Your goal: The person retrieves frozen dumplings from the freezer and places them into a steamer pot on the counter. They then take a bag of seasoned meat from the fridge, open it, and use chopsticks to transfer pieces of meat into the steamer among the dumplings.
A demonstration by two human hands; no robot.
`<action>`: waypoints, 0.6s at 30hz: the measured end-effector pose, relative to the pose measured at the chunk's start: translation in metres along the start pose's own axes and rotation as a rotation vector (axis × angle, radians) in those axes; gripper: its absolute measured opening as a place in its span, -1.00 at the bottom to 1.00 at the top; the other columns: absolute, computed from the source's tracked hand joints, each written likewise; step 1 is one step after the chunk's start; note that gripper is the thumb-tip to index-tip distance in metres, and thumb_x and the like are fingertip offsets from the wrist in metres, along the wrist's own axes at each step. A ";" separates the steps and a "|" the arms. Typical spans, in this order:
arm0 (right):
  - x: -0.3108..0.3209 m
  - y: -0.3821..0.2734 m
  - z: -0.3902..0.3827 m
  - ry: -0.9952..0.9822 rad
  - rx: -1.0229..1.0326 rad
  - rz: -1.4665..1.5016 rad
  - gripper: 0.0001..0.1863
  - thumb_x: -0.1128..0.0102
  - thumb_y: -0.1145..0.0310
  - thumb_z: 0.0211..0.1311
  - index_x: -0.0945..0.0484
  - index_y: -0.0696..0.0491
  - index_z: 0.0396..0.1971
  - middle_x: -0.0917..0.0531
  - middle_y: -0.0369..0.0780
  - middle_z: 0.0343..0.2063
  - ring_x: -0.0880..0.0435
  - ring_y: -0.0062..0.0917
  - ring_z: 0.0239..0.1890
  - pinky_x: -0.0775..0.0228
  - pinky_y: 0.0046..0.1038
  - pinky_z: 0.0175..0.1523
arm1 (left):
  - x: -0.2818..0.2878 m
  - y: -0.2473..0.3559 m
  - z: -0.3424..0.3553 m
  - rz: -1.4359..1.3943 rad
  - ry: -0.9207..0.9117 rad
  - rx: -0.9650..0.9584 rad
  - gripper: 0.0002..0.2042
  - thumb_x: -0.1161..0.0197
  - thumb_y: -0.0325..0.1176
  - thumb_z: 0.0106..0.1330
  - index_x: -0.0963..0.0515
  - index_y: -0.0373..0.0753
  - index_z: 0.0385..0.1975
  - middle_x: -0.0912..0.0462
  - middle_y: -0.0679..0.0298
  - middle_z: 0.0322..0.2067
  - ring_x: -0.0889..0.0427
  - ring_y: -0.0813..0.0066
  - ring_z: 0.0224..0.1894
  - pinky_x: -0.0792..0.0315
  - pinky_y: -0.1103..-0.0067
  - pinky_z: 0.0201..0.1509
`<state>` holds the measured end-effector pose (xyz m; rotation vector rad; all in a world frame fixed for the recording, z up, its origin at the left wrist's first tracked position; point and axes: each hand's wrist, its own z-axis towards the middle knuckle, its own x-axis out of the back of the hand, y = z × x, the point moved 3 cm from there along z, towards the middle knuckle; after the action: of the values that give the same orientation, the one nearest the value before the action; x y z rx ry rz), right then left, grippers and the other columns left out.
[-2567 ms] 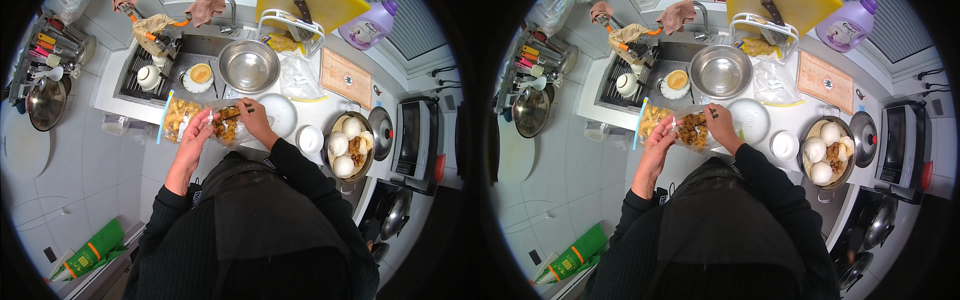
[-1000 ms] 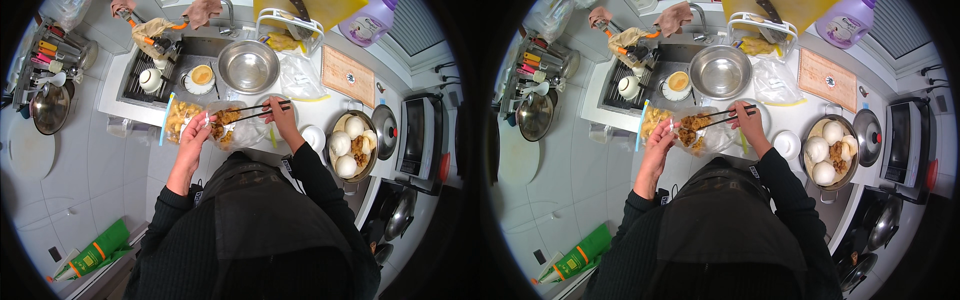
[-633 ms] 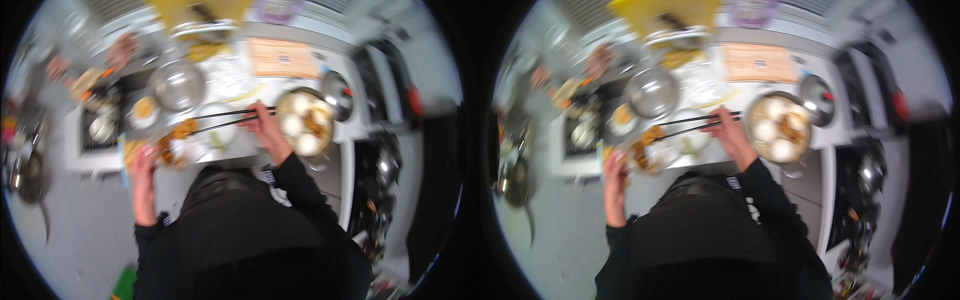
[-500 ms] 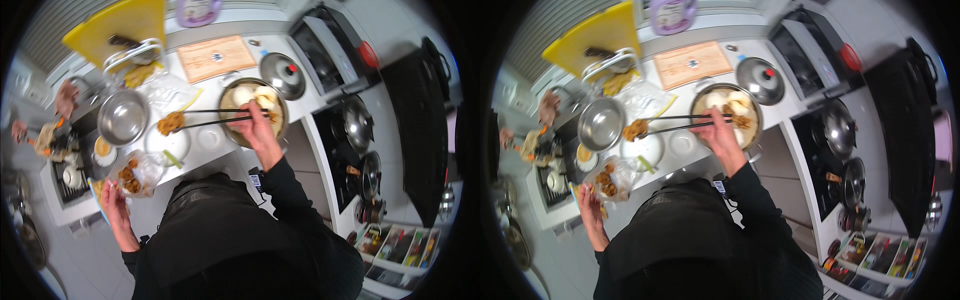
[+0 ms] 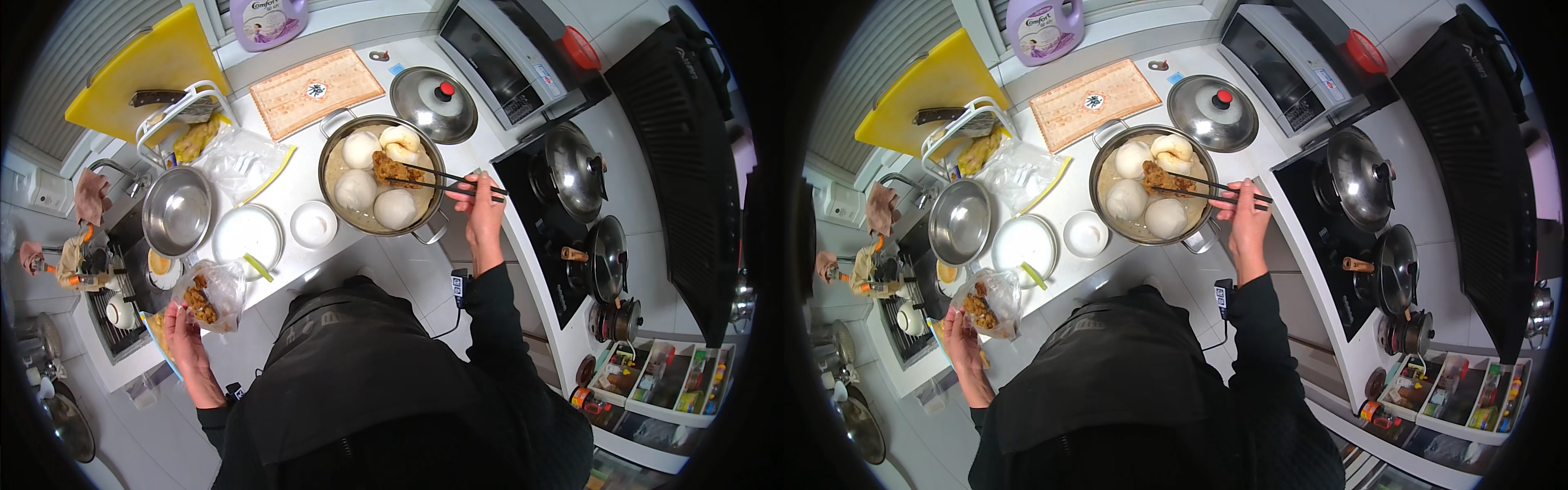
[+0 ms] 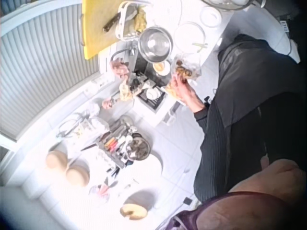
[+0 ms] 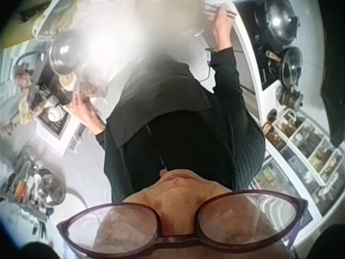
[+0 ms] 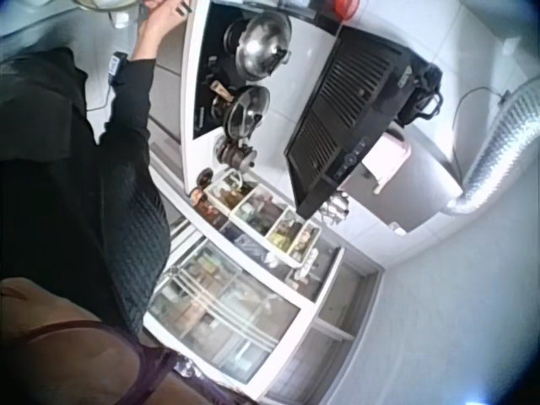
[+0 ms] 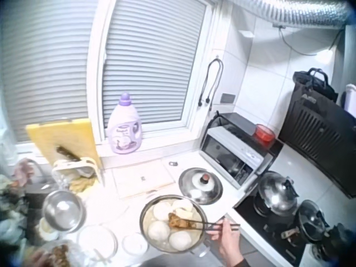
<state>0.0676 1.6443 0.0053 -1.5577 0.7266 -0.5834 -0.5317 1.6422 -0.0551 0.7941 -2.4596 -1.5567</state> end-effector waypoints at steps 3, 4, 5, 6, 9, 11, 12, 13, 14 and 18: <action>-0.017 0.005 0.001 -0.030 0.020 -0.048 -0.63 0.08 0.15 0.46 -0.50 0.17 -0.30 -0.60 -0.19 -0.47 -0.73 -0.44 -0.48 -0.38 -0.66 -0.63 | 0.005 -0.005 -0.002 -0.003 0.004 -0.011 -0.74 -0.21 -0.39 0.34 -0.48 -0.14 0.00 -0.62 0.43 -0.17 -0.49 0.79 -0.31 -0.37 0.78 -0.18; -0.021 0.006 0.001 -0.031 0.016 -0.069 -0.64 0.08 0.15 0.46 -0.51 0.17 -0.29 -0.59 -0.20 -0.48 -0.73 -0.46 -0.48 -0.38 -0.66 -0.63 | 0.007 -0.007 -0.003 -0.005 -0.005 -0.018 -0.75 -0.21 -0.39 0.34 -0.49 -0.14 0.00 -0.62 0.42 -0.17 -0.49 0.78 -0.31 -0.38 0.78 -0.18; -0.024 0.006 0.002 -0.055 0.021 -0.068 -0.64 0.07 0.17 0.46 -0.52 0.18 -0.31 -0.59 -0.20 -0.48 -0.72 -0.48 -0.50 -0.38 -0.65 -0.63 | 0.008 -0.007 -0.004 -0.006 -0.013 -0.026 -0.75 -0.21 -0.39 0.34 -0.49 -0.15 0.00 -0.62 0.41 -0.16 -0.49 0.77 -0.30 -0.38 0.77 -0.17; -0.026 0.006 0.003 -0.068 0.023 -0.075 -0.64 0.06 0.18 0.46 -0.53 0.19 -0.32 -0.59 -0.20 -0.49 -0.71 -0.49 -0.51 -0.39 -0.63 -0.63 | 0.010 -0.008 -0.006 -0.009 -0.021 -0.035 -0.75 -0.21 -0.39 0.34 -0.49 -0.15 0.00 -0.63 0.40 -0.16 -0.50 0.76 -0.29 -0.39 0.76 -0.16; -0.028 0.003 0.005 -0.112 0.031 -0.148 -0.64 0.04 0.17 0.45 -0.54 0.18 -0.32 -0.59 -0.21 -0.49 -0.71 -0.54 -0.51 -0.37 -0.63 -0.64 | 0.014 -0.008 -0.010 -0.022 0.009 -0.041 -0.75 -0.21 -0.39 0.34 -0.49 -0.17 -0.01 -0.63 0.38 -0.16 -0.50 0.72 -0.27 -0.40 0.75 -0.14; -0.028 -0.003 0.006 -0.150 0.046 -0.191 -0.63 0.06 0.13 0.45 -0.54 0.15 -0.32 -0.60 -0.24 -0.48 -0.72 -0.54 -0.48 -0.36 -0.67 -0.63 | 0.016 -0.007 -0.011 -0.015 0.017 -0.039 -0.75 -0.22 -0.38 0.34 -0.49 -0.17 -0.01 -0.62 0.37 -0.15 -0.50 0.71 -0.26 -0.40 0.74 -0.12; -0.027 -0.006 0.006 -0.149 0.063 -0.196 -0.63 0.05 0.14 0.45 -0.55 0.15 -0.32 -0.61 -0.24 -0.47 -0.72 -0.54 -0.47 -0.36 -0.67 -0.63 | 0.016 -0.007 -0.012 -0.018 0.019 -0.043 -0.75 -0.22 -0.38 0.34 -0.50 -0.18 -0.01 -0.62 0.37 -0.15 -0.49 0.70 -0.26 -0.40 0.74 -0.11; -0.028 -0.009 0.006 -0.161 0.058 -0.218 -0.63 0.05 0.13 0.45 -0.55 0.14 -0.32 -0.61 -0.24 -0.48 -0.72 -0.55 -0.46 -0.36 -0.67 -0.62 | 0.017 -0.007 -0.012 -0.015 0.020 -0.036 -0.75 -0.22 -0.38 0.34 -0.50 -0.18 -0.01 -0.62 0.37 -0.14 -0.49 0.71 -0.26 -0.40 0.74 -0.11; -0.029 -0.012 0.005 -0.173 0.065 -0.237 -0.63 0.05 0.13 0.45 -0.56 0.14 -0.33 -0.60 -0.24 -0.48 -0.72 -0.55 -0.45 -0.36 -0.67 -0.62 | 0.018 -0.006 -0.013 -0.012 0.023 -0.033 -0.75 -0.22 -0.37 0.34 -0.50 -0.18 -0.01 -0.62 0.37 -0.14 -0.49 0.71 -0.26 -0.39 0.74 -0.11; -0.027 -0.024 0.003 -0.187 0.043 -0.296 -0.62 0.04 0.12 0.44 -0.56 0.14 -0.33 -0.61 -0.24 -0.47 -0.73 -0.54 -0.43 -0.38 -0.67 -0.60 | 0.019 -0.003 -0.012 -0.017 0.010 -0.039 -0.75 -0.23 -0.36 0.34 -0.50 -0.17 -0.01 -0.62 0.37 -0.13 -0.48 0.71 -0.26 -0.38 0.73 -0.11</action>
<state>0.0543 1.6674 0.0297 -1.6663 0.3419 -0.6549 -0.5423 1.6226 -0.0552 0.8166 -2.4141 -1.5968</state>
